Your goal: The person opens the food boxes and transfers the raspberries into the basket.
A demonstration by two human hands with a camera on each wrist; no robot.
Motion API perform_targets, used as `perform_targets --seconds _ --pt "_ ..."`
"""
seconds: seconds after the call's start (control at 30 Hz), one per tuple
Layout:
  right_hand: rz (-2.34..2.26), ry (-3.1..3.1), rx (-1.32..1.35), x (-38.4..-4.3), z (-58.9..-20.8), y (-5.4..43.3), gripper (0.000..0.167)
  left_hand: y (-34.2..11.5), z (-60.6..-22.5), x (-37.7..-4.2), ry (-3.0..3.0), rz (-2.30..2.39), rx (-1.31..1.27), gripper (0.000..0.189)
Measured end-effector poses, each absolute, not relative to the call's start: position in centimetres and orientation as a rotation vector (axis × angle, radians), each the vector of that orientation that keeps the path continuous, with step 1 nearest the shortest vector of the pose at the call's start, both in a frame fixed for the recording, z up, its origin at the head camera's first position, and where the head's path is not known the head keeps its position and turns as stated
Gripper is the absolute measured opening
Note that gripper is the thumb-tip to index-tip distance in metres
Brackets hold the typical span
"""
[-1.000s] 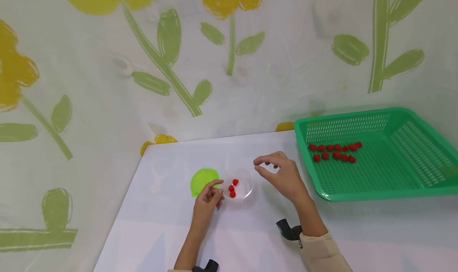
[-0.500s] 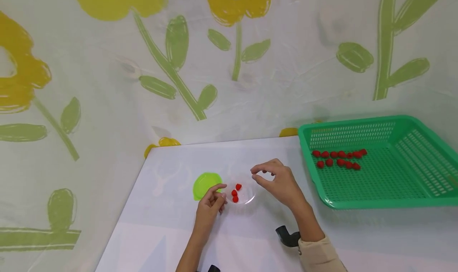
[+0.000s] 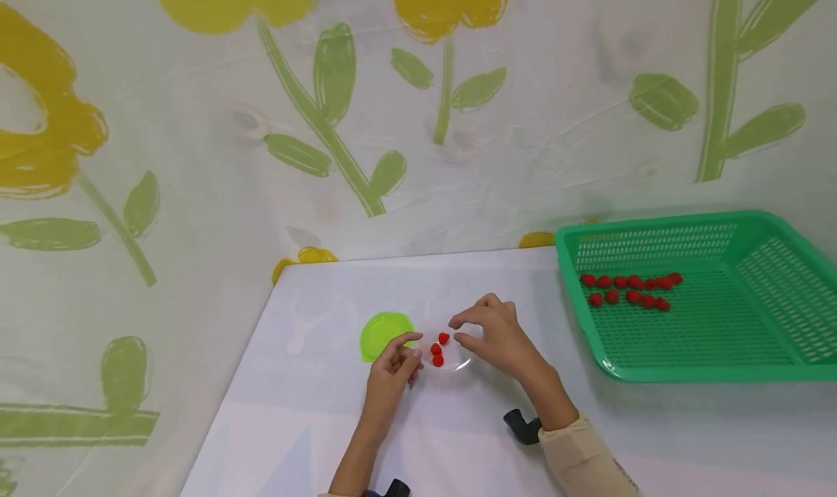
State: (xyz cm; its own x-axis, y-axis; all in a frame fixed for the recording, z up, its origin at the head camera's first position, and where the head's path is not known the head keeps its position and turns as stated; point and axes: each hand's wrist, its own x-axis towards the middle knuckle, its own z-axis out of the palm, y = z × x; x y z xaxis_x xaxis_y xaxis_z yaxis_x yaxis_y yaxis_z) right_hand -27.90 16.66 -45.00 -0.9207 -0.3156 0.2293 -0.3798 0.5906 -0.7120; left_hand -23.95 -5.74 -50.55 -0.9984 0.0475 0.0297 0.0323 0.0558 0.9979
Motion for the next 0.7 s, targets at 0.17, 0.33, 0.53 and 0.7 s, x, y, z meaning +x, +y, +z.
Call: perform_targets --seconds 0.17,0.33,0.53,0.7 --pt "1.124 -2.768 0.656 -28.3 -45.3 16.2 0.022 -5.6 -50.4 -24.0 2.282 2.146 0.09 0.028" --pt "0.968 -2.811 0.675 -28.6 -45.6 15.7 0.022 -5.5 -49.6 -23.9 2.308 2.116 0.113 0.028" --pt "0.866 -2.843 0.68 -28.9 -45.6 14.7 0.018 -5.3 -47.4 -23.2 2.277 2.128 0.131 0.028" --pt "0.793 -2.861 0.684 -29.1 -45.8 14.2 0.02 -5.3 -47.5 -23.1 2.276 2.121 0.124 0.028"
